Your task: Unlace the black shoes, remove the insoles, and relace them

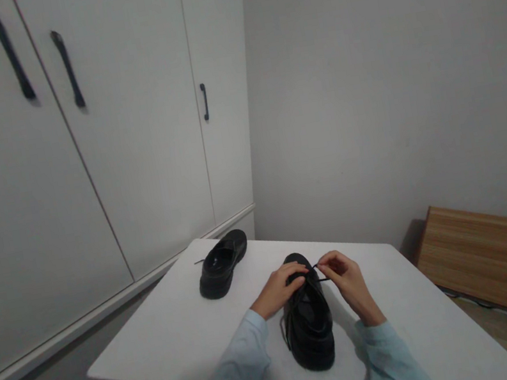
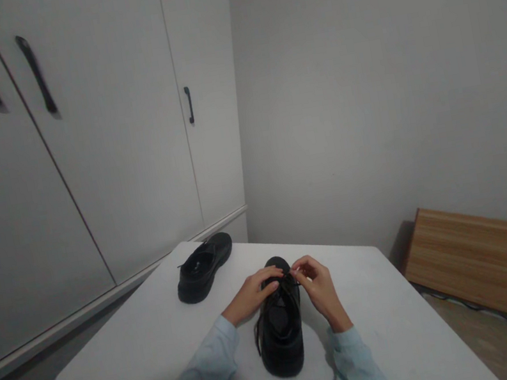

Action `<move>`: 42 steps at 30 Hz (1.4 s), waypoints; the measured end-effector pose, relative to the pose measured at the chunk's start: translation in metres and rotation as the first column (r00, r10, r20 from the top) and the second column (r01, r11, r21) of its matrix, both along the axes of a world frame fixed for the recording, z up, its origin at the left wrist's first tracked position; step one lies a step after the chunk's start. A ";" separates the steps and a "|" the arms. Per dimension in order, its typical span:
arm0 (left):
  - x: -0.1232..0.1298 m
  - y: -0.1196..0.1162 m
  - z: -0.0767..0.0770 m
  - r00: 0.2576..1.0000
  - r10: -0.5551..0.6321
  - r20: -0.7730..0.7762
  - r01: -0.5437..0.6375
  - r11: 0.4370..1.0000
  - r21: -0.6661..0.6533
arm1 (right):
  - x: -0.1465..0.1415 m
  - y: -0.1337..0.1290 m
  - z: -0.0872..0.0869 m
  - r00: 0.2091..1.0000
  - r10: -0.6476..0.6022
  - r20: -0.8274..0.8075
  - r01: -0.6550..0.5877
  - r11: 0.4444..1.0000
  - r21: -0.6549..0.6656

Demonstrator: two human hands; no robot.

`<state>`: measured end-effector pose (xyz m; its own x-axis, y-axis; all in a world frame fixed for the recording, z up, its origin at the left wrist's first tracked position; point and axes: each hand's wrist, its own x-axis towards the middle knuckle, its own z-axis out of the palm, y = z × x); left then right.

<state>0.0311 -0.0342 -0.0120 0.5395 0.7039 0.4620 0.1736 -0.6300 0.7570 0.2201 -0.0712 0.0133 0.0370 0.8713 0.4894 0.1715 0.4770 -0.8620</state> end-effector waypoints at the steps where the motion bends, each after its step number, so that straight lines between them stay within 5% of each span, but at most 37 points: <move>1: 0.000 0.000 0.000 1.000 0.002 0.000 -0.002 1.000 0.001 | 0.000 0.000 -0.001 0.999 -0.021 0.029 0.021 1.000 0.020; 9: 0.000 -0.001 0.001 1.000 -0.002 0.010 0.002 1.000 0.008 | 0.002 -0.001 -0.004 0.958 -0.188 0.216 0.169 0.980 0.105; 23: -0.001 0.000 0.000 0.997 -0.020 0.070 0.023 0.999 -0.044 | 0.012 0.009 -0.009 0.872 -0.260 0.415 0.211 0.964 0.160; 28: -0.002 0.002 0.002 0.993 0.050 0.106 -0.050 0.999 -0.001 | 0.014 0.008 -0.010 0.886 -0.097 0.454 0.077 0.995 0.061; 34: -0.006 0.001 0.007 0.977 0.209 -0.025 -0.207 0.976 0.071 | 0.011 0.003 -0.013 0.851 0.179 0.494 -0.151 0.984 -0.097; 42: -0.006 0.002 0.005 0.986 0.163 -0.027 -0.163 0.986 0.033 | 0.010 0.005 -0.019 0.836 0.224 0.501 -0.163 0.973 -0.163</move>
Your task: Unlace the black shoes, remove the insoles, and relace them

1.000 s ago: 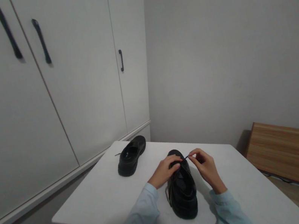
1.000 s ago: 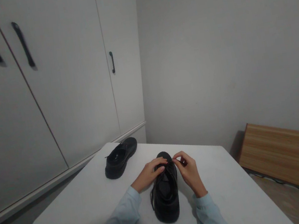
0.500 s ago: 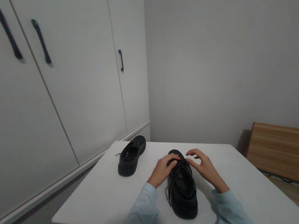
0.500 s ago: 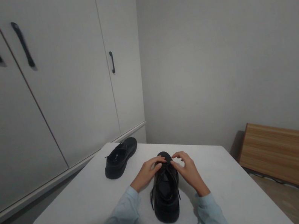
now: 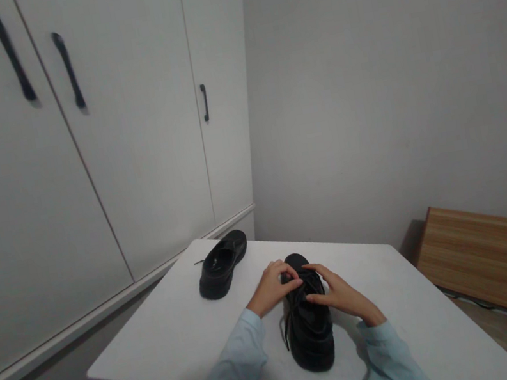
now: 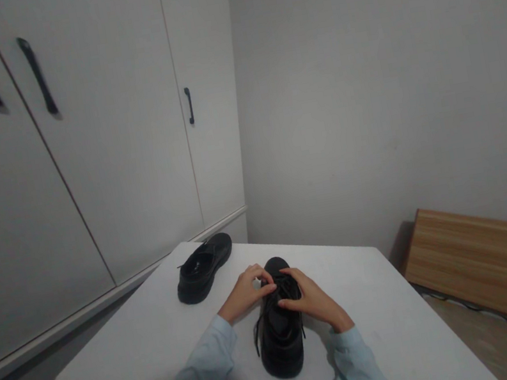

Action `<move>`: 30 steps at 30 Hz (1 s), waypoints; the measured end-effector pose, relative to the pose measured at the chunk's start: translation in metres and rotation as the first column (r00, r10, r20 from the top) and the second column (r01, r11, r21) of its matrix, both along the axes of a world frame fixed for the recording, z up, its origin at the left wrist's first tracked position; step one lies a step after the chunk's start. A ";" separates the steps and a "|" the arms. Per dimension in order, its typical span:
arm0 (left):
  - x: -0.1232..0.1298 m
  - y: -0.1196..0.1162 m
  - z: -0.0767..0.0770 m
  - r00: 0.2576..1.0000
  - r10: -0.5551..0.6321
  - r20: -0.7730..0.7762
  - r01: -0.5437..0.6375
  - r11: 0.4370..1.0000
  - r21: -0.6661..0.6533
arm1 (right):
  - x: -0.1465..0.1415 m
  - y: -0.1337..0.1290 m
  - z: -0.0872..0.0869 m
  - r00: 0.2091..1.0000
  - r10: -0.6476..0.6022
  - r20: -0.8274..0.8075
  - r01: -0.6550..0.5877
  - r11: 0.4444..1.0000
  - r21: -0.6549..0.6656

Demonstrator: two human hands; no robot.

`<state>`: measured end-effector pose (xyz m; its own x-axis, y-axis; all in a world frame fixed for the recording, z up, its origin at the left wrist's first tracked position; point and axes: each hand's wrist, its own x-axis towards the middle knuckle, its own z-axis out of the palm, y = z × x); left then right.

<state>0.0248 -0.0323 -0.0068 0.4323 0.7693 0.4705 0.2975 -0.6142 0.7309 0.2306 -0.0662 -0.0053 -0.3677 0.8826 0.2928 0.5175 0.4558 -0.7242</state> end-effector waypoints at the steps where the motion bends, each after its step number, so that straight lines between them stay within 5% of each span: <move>1: 0.000 0.000 -0.001 1.000 -0.009 0.008 0.009 1.000 -0.011 | 0.000 0.000 0.000 1.000 -0.003 0.001 0.003 1.000 0.001; 21: 0.006 -0.003 -0.002 0.991 -0.027 0.133 0.040 0.995 -0.096 | -0.001 0.001 -0.003 0.999 -0.022 -0.027 0.021 1.000 -0.007; 30: 0.006 -0.003 0.002 0.947 -0.153 0.284 0.219 0.951 -0.218 | 0.000 0.001 -0.003 0.999 0.002 -0.043 -0.003 1.000 -0.022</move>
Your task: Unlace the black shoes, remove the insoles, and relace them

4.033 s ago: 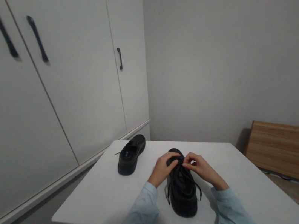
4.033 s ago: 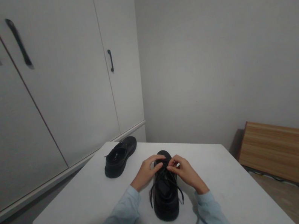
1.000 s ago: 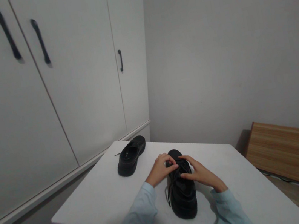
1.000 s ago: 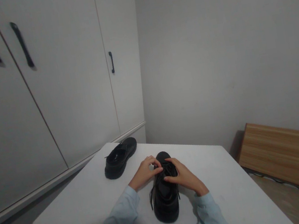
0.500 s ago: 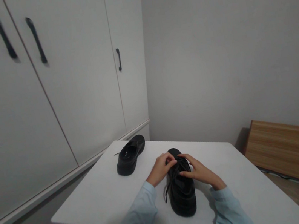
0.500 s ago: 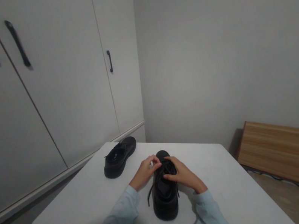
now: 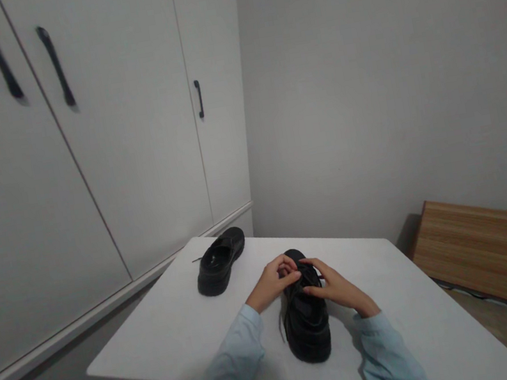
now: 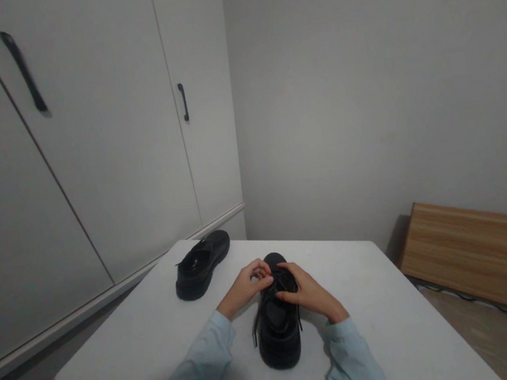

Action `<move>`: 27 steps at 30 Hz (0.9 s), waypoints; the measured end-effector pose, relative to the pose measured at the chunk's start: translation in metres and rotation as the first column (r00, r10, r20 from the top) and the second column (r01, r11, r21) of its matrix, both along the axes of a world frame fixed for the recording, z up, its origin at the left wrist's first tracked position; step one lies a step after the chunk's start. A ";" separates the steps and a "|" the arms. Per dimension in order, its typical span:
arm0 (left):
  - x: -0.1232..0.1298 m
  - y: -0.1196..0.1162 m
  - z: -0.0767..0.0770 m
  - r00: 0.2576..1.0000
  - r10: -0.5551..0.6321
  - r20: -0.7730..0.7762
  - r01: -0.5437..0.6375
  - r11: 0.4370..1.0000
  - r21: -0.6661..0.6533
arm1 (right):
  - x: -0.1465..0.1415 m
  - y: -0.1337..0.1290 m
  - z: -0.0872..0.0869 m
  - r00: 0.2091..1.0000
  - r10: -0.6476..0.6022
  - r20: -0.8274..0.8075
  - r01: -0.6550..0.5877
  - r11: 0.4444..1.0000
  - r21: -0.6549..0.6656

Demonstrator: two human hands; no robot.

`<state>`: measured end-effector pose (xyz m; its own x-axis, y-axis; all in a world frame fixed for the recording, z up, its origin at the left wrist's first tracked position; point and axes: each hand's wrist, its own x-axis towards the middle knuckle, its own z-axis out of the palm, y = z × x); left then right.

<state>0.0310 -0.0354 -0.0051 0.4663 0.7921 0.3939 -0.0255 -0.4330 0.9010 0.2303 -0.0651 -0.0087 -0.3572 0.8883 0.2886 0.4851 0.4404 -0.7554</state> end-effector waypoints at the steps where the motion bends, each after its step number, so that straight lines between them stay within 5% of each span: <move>1: -0.001 0.000 0.000 1.000 -0.024 0.012 0.024 1.000 -0.011 | 0.000 0.000 0.000 1.000 0.008 -0.002 -0.008 1.000 -0.001; 15: 0.000 -0.001 0.002 0.969 -0.052 0.241 0.088 0.986 -0.141 | -0.002 -0.002 0.002 1.000 -0.002 -0.004 0.002 1.000 -0.008; 27: -0.004 0.002 0.000 0.974 0.149 0.172 -0.149 0.989 -0.015 | -0.001 -0.002 0.002 1.000 -0.007 -0.011 0.007 1.000 0.007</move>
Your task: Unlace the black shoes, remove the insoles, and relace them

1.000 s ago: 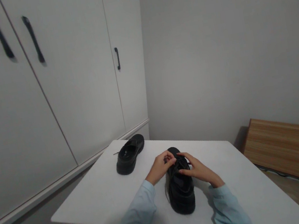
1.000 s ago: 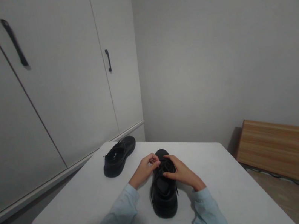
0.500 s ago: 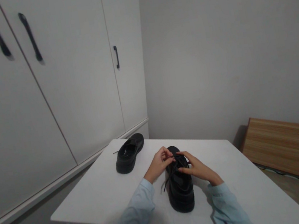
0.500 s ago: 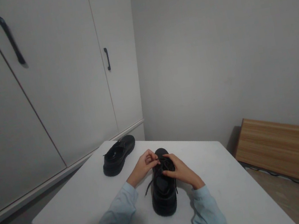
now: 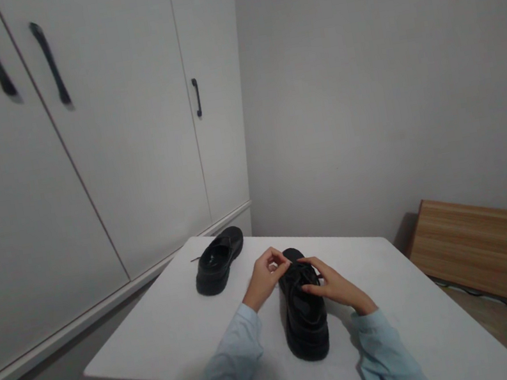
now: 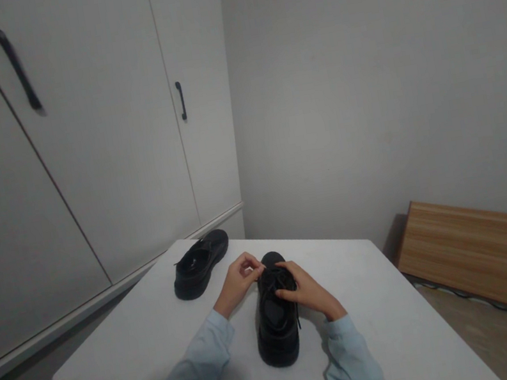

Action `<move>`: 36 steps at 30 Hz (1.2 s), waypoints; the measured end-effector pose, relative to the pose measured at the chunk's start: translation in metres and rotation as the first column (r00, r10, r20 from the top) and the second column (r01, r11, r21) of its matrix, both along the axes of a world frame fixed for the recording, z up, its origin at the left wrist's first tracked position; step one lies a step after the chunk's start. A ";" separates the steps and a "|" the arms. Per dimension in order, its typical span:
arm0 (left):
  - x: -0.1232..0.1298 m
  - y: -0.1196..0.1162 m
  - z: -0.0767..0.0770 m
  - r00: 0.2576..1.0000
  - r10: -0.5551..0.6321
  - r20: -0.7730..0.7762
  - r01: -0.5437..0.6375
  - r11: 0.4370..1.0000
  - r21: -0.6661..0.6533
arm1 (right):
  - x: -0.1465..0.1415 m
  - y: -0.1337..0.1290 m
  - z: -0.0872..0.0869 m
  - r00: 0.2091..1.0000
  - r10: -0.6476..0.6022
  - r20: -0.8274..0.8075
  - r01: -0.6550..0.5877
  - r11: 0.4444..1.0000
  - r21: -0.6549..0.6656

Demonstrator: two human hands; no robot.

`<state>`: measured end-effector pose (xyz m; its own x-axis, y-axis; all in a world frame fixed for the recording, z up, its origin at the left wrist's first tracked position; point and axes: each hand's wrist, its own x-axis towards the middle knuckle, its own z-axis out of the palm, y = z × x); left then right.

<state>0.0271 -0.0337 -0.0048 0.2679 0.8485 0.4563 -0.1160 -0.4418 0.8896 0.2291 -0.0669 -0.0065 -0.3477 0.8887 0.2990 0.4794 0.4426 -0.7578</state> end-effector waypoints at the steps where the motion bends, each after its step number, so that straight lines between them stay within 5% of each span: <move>1: 0.000 -0.001 0.000 1.000 0.026 -0.016 -0.026 1.000 0.018 | 0.000 0.000 0.000 1.000 0.001 0.000 -0.001 1.000 -0.001; 17: -0.003 -0.004 0.002 0.953 0.260 -0.157 -0.219 0.946 0.239 | 0.000 -0.001 0.002 1.000 0.014 0.001 -0.014 0.999 -0.040; 29: -0.005 -0.008 0.006 0.975 -0.170 -0.145 0.171 0.985 -0.008 | 0.006 0.006 0.000 0.980 -0.117 -0.164 0.114 0.993 -0.029; 36: -0.003 -0.006 0.005 0.975 0.016 -0.220 0.001 0.997 0.078 | 0.011 0.014 -0.006 0.954 -0.167 -0.248 0.160 0.986 -0.051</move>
